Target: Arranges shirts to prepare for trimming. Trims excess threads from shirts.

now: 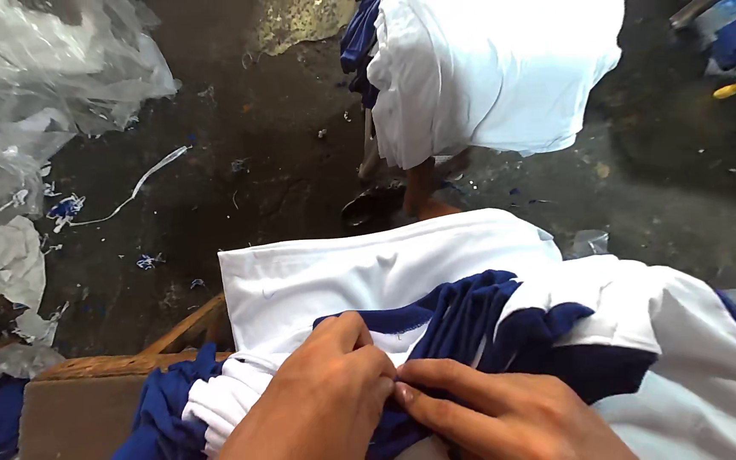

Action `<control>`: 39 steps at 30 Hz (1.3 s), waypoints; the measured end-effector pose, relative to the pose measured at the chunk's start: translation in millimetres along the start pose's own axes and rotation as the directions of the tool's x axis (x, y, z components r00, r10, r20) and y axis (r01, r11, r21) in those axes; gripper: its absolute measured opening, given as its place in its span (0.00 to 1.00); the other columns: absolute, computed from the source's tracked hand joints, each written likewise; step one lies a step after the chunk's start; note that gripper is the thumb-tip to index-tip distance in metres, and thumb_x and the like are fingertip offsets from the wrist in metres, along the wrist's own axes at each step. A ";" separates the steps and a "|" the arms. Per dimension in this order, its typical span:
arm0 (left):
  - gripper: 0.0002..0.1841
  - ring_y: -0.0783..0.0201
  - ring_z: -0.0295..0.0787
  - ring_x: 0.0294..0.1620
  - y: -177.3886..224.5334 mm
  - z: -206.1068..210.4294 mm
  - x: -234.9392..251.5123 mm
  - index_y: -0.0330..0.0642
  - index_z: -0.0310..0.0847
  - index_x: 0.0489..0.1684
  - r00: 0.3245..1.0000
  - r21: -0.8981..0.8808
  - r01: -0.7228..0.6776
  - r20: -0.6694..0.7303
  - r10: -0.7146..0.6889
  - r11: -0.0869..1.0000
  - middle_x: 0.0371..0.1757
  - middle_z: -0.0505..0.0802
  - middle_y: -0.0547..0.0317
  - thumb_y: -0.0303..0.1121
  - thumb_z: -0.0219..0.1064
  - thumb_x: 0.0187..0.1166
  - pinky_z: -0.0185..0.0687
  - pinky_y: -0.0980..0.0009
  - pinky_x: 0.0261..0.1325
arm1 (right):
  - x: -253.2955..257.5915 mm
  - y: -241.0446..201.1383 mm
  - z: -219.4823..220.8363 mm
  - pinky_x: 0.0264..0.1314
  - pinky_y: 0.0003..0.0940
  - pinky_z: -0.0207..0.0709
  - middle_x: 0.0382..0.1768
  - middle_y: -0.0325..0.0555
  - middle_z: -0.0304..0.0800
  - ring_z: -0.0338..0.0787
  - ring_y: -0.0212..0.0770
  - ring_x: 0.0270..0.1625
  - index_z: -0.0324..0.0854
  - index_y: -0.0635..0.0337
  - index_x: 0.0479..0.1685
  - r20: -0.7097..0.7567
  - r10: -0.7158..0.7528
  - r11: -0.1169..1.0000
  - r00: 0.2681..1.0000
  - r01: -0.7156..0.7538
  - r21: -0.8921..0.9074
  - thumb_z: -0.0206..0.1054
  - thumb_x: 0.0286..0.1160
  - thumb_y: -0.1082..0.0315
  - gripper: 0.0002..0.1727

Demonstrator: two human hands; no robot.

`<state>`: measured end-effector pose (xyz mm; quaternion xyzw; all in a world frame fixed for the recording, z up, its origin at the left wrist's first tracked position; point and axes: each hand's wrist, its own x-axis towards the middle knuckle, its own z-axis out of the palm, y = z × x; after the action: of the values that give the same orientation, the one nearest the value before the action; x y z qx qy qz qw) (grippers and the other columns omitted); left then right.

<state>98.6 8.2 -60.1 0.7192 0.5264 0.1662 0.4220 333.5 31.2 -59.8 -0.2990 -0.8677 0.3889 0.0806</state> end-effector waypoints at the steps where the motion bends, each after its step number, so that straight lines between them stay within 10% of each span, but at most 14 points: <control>1: 0.10 0.63 0.87 0.40 -0.7 -1.8 -0.7 0.43 0.92 0.38 1.000 0.005 -0.002 0.007 0.002 1.000 0.40 0.90 0.54 0.33 0.63 0.81 0.83 0.72 0.42 | 0.7 0.0 0.3 0.26 0.37 0.80 0.62 0.47 0.92 0.93 0.43 0.38 0.88 0.52 0.61 -0.003 0.003 1.000 1.000 -0.003 -0.001 0.60 0.80 0.75 0.17; 11: 0.14 0.63 0.86 0.30 3.3 -0.4 -7.7 0.41 0.84 0.37 0.988 0.140 0.132 -0.099 -0.119 0.981 0.30 0.88 0.57 0.32 0.54 0.89 0.79 0.68 0.29 | 8.2 -2.4 -6.8 0.25 0.38 0.79 0.62 0.49 0.91 0.93 0.45 0.37 0.89 0.53 0.61 0.067 0.071 0.995 0.995 -0.075 0.061 0.59 0.81 0.75 0.17; 17: 0.23 0.41 0.84 0.62 -0.7 -14.2 -10.7 0.35 0.87 0.62 0.964 0.093 0.209 0.145 -0.221 0.973 0.60 0.89 0.41 0.47 0.59 0.87 0.77 0.45 0.62 | 8.3 -0.9 -8.8 0.25 0.37 0.78 0.63 0.50 0.91 0.92 0.45 0.36 0.89 0.53 0.60 0.068 0.077 0.992 0.995 -0.083 0.091 0.58 0.81 0.76 0.18; 24: 0.19 0.44 0.81 0.61 -2.0 -7.3 -34.3 0.39 0.84 0.65 0.981 -0.056 0.184 0.079 -0.179 0.981 0.58 0.88 0.41 0.41 0.64 0.84 0.73 0.48 0.60 | 12.1 2.2 -25.8 0.32 0.42 0.81 0.68 0.59 0.84 0.92 0.51 0.47 0.82 0.61 0.62 0.226 0.062 0.944 0.972 -0.130 0.302 0.66 0.83 0.56 0.20; 28: 0.13 0.50 0.81 0.60 0.1 -2.8 -38.8 0.44 0.83 0.59 0.983 -0.140 0.183 0.003 -0.184 0.973 0.55 0.87 0.45 0.38 0.67 0.82 0.71 0.52 0.61 | 14.2 3.5 -34.2 0.37 0.37 0.79 0.62 0.63 0.80 0.86 0.46 0.48 0.80 0.66 0.58 0.222 0.137 0.875 0.965 -0.223 0.429 0.49 0.90 0.40 0.34; 32: 0.07 0.55 0.80 0.61 3.4 1.4 -40.6 0.45 0.83 0.49 0.977 -0.152 0.198 -0.049 -0.208 0.968 0.55 0.87 0.47 0.37 0.66 0.83 0.70 0.57 0.63 | 16.5 2.6 -38.9 0.42 0.33 0.78 0.56 0.59 0.80 0.84 0.41 0.50 0.80 0.66 0.58 0.186 0.228 0.843 0.956 -0.290 0.454 0.36 0.95 0.44 0.34; 39: 0.10 0.59 0.81 0.63 3.3 8.6 -39.5 0.47 0.82 0.44 0.974 -0.102 0.180 -0.122 -0.192 0.978 0.56 0.89 0.48 0.40 0.58 0.90 0.71 0.60 0.65 | 23.6 -4.3 -42.5 0.28 0.44 0.74 0.45 0.59 0.81 0.84 0.51 0.35 0.80 0.67 0.45 0.335 0.309 0.883 0.890 -0.399 0.246 0.53 0.90 0.45 0.28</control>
<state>91.0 -31.3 -54.5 0.6343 0.6102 0.1965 0.4321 328.3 69.3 -29.8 -0.3782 -0.7285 0.5665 -0.0733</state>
